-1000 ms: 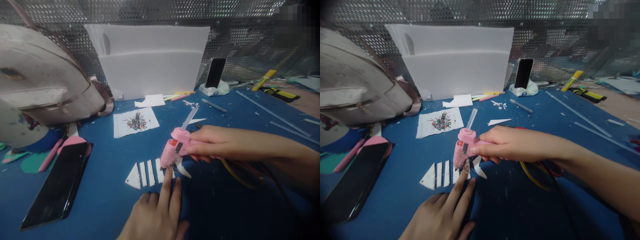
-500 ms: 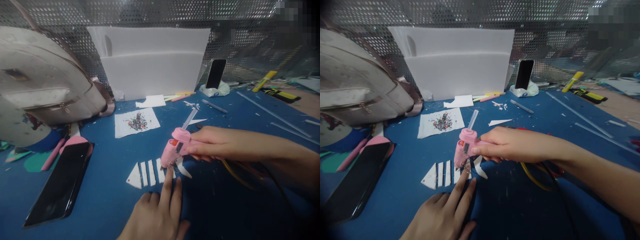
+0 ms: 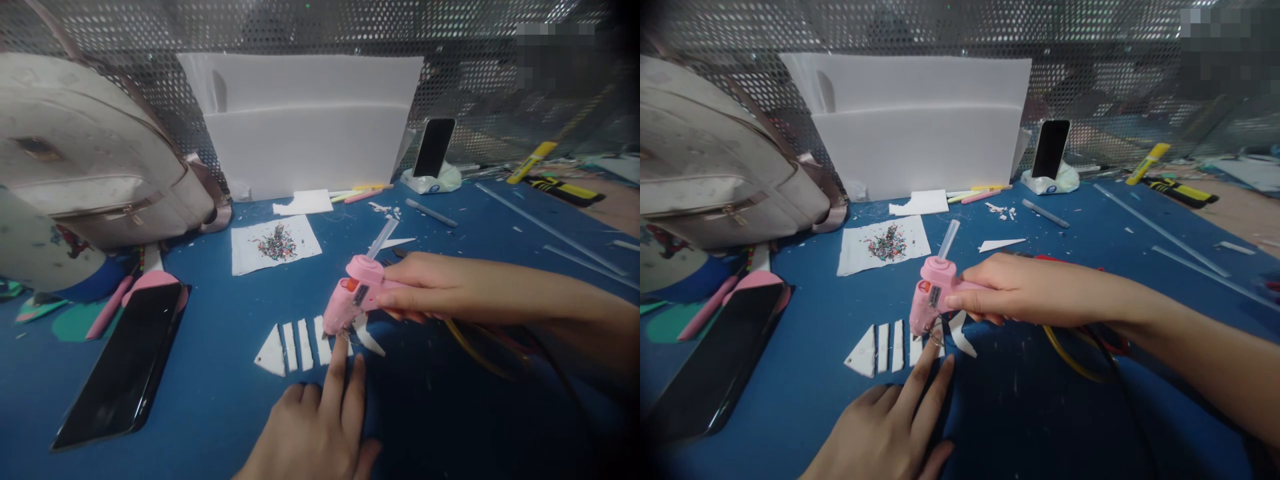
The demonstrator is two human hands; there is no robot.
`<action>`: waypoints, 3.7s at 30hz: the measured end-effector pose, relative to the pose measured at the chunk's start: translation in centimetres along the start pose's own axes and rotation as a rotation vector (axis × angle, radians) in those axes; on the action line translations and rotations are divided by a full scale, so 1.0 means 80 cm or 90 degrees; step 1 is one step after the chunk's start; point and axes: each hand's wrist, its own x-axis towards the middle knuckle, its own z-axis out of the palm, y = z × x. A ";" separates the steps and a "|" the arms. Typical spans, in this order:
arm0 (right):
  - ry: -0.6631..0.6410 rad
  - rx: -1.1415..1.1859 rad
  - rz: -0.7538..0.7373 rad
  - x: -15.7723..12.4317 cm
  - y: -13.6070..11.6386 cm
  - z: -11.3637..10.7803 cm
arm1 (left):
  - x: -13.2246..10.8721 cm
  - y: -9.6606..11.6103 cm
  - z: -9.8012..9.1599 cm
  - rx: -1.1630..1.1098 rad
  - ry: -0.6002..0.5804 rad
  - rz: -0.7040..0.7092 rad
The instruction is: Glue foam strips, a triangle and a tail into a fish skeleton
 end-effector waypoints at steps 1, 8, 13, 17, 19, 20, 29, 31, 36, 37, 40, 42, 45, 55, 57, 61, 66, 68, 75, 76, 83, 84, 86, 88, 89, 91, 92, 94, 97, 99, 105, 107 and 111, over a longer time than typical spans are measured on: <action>0.000 0.000 -0.001 0.000 0.000 0.000 | 0.000 0.000 0.001 0.000 0.007 0.006; 0.002 -0.004 -0.013 0.000 -0.003 0.000 | 0.000 -0.001 0.002 0.004 0.017 0.011; 0.008 0.002 -0.020 0.000 -0.004 0.000 | 0.001 0.000 -0.006 0.017 -0.006 -0.001; 0.012 0.001 -0.006 0.001 -0.005 0.001 | 0.001 -0.001 -0.007 0.016 0.000 -0.004; 0.009 0.000 -0.005 0.002 -0.004 0.001 | 0.001 -0.001 -0.007 0.021 0.008 -0.001; 0.008 0.000 -0.006 0.002 -0.004 0.000 | 0.001 -0.001 -0.007 0.023 0.011 0.000; -0.001 -0.016 -0.008 0.001 0.000 0.000 | 0.002 0.000 -0.007 0.024 -0.001 0.002; -0.002 -0.020 -0.007 0.001 0.000 -0.001 | 0.002 0.000 -0.007 0.022 -0.004 0.001; -0.009 -0.023 -0.017 0.000 -0.005 -0.002 | 0.002 -0.001 -0.008 0.022 0.003 0.000; -0.010 -0.026 -0.022 0.000 -0.006 -0.002 | 0.002 -0.001 -0.008 0.022 0.005 -0.001; -0.010 -0.041 -0.034 -0.001 -0.008 -0.003 | 0.002 0.000 -0.008 0.022 0.006 -0.003; -0.008 -0.046 -0.038 -0.001 -0.008 -0.002 | 0.002 0.000 -0.008 0.023 0.003 -0.004; -0.007 -0.047 -0.034 0.000 -0.007 -0.002 | 0.003 -0.001 -0.008 0.024 0.000 -0.005; -0.016 0.000 -0.019 0.003 -0.006 0.002 | 0.001 0.000 0.000 0.005 0.026 0.006; -0.018 0.005 -0.021 0.004 -0.005 0.002 | 0.001 -0.001 0.003 0.003 0.026 0.007; -0.025 0.012 -0.022 0.005 -0.003 0.003 | -0.001 -0.003 0.006 -0.001 0.047 0.026; -0.007 0.005 -0.022 0.006 0.001 0.005 | -0.002 -0.002 0.006 -0.001 0.028 0.009; -0.001 0.003 -0.027 0.006 0.001 0.005 | -0.001 -0.002 0.006 -0.003 0.025 0.007; -0.001 0.005 -0.019 0.007 -0.003 0.004 | 0.000 -0.003 0.008 -0.007 0.029 0.011; 0.000 0.006 -0.021 0.007 -0.003 0.004 | 0.000 -0.003 0.008 -0.006 0.029 0.011; 0.009 -0.009 -0.029 0.006 0.000 0.004 | -0.003 -0.002 0.008 -0.007 0.035 0.015; 0.008 -0.010 -0.033 0.006 0.000 0.003 | -0.003 -0.002 0.008 -0.004 0.037 0.014; 0.006 -0.009 -0.041 0.005 -0.002 0.002 | -0.002 -0.001 0.006 -0.001 0.039 0.015; 0.007 -0.009 -0.042 0.004 -0.003 0.001 | -0.001 -0.001 0.003 0.003 0.035 0.020; 0.007 -0.009 -0.039 0.004 -0.003 0.001 | -0.001 -0.001 0.001 0.008 0.027 0.018; 0.004 -0.010 -0.030 0.003 -0.002 -0.001 | 0.000 -0.001 -0.003 0.021 0.009 0.010; 0.003 -0.009 -0.028 0.003 -0.001 -0.001 | 0.001 0.000 -0.004 0.026 0.002 0.005; 0.002 -0.004 -0.028 0.003 0.002 -0.001 | 0.001 0.000 -0.007 0.032 0.002 0.002; 0.000 0.006 -0.022 0.002 0.004 -0.001 | 0.001 0.000 -0.008 0.032 0.003 0.002; -0.002 0.011 -0.008 0.002 0.003 -0.001 | 0.002 0.000 -0.009 0.031 0.003 0.001; -0.002 0.034 -0.005 0.001 -0.003 -0.002 | 0.003 0.000 -0.010 0.028 0.005 -0.009; -0.003 0.036 -0.005 0.001 -0.003 -0.003 | 0.002 0.001 -0.010 0.030 0.006 -0.009; -0.012 0.025 -0.002 0.001 -0.003 -0.004 | 0.001 0.001 -0.009 0.029 0.002 -0.006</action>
